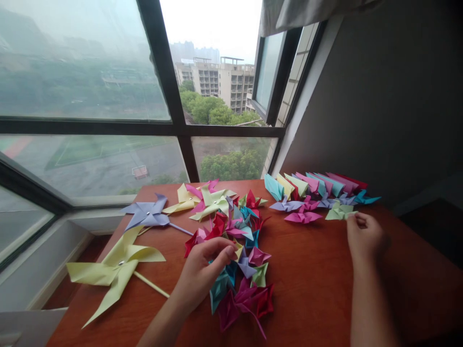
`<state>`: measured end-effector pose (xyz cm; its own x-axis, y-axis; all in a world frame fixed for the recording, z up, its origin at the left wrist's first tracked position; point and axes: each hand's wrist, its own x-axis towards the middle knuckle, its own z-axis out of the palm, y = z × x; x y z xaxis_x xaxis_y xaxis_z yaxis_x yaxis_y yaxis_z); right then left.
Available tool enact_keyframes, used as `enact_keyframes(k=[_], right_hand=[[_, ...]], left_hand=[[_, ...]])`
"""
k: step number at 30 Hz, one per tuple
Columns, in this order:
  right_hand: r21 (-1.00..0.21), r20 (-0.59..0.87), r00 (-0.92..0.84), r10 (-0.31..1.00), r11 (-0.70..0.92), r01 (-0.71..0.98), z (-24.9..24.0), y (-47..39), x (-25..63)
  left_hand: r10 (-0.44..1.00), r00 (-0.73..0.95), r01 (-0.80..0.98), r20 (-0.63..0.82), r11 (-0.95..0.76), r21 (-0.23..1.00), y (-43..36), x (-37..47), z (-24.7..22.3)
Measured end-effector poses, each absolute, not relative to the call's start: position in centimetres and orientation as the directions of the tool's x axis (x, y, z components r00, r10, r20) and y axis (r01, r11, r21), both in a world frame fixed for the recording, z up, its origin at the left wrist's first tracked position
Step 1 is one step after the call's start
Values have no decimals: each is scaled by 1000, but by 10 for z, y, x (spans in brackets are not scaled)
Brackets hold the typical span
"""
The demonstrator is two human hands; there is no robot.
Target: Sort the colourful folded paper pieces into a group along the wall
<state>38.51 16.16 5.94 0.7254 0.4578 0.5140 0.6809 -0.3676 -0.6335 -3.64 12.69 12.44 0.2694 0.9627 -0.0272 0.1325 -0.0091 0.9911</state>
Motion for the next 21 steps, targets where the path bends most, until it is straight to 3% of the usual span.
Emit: enact_keyframes(k=[7, 13, 21], right_hand=[[-549, 470, 727, 501, -479, 685, 51, 169, 376], [-528, 399, 705, 587, -482, 700, 43, 175, 374], [-521, 391, 700, 597, -483, 703, 39, 177, 373]], left_hand=[[962, 269, 88, -54, 31, 996, 128, -37, 122], [966, 258, 73, -34, 16, 997, 127, -38, 122], [970, 242, 93, -19, -4, 996, 129, -38, 125]])
